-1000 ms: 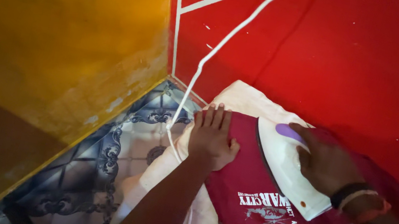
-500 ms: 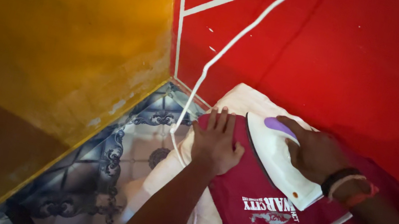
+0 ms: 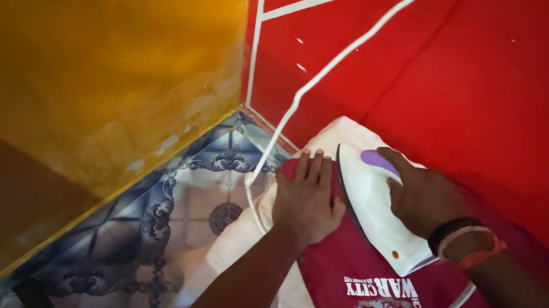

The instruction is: The person irons a maroon t-shirt on a padded surface using a white and purple electric iron. They smooth the fabric with their left hand while moving the iron with their right hand, covering the front, sleeves, and back of the shirt.

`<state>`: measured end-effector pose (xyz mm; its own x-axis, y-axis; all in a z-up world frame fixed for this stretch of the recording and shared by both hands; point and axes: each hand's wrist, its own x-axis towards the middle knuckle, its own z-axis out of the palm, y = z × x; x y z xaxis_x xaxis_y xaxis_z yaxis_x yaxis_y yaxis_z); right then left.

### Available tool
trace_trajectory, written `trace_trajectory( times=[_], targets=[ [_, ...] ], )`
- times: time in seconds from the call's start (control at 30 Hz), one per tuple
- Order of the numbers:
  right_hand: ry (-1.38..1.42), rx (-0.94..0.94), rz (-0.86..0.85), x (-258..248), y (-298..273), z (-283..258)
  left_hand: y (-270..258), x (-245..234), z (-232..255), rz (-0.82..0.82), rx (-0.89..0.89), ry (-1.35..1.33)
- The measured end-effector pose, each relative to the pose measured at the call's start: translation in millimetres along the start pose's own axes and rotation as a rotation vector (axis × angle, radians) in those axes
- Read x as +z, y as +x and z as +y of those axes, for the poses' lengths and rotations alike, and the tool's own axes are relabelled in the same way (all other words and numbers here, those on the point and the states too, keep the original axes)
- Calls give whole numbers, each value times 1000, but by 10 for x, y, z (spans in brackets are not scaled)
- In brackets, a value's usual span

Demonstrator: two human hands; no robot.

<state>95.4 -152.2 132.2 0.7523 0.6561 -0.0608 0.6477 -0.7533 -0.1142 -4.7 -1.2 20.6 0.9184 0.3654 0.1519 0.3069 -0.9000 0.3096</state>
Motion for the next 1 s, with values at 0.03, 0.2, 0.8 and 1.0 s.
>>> trace_trajectory(
  times=[0.03,0.2,0.8,1.0],
  targets=[
    [-13,17,4,4,10,7,-9,-1,7,3,-1,1],
    [-18,-37,81,8,399,-117,-24,-56,2,-8,-15,-11],
    [-46,-102,126,27,168,-18,-28,-1,10,34,11,-5],
    [-38,101,-51,-8,-625,179,3,-130,31,-128,-3,29]
  ],
)
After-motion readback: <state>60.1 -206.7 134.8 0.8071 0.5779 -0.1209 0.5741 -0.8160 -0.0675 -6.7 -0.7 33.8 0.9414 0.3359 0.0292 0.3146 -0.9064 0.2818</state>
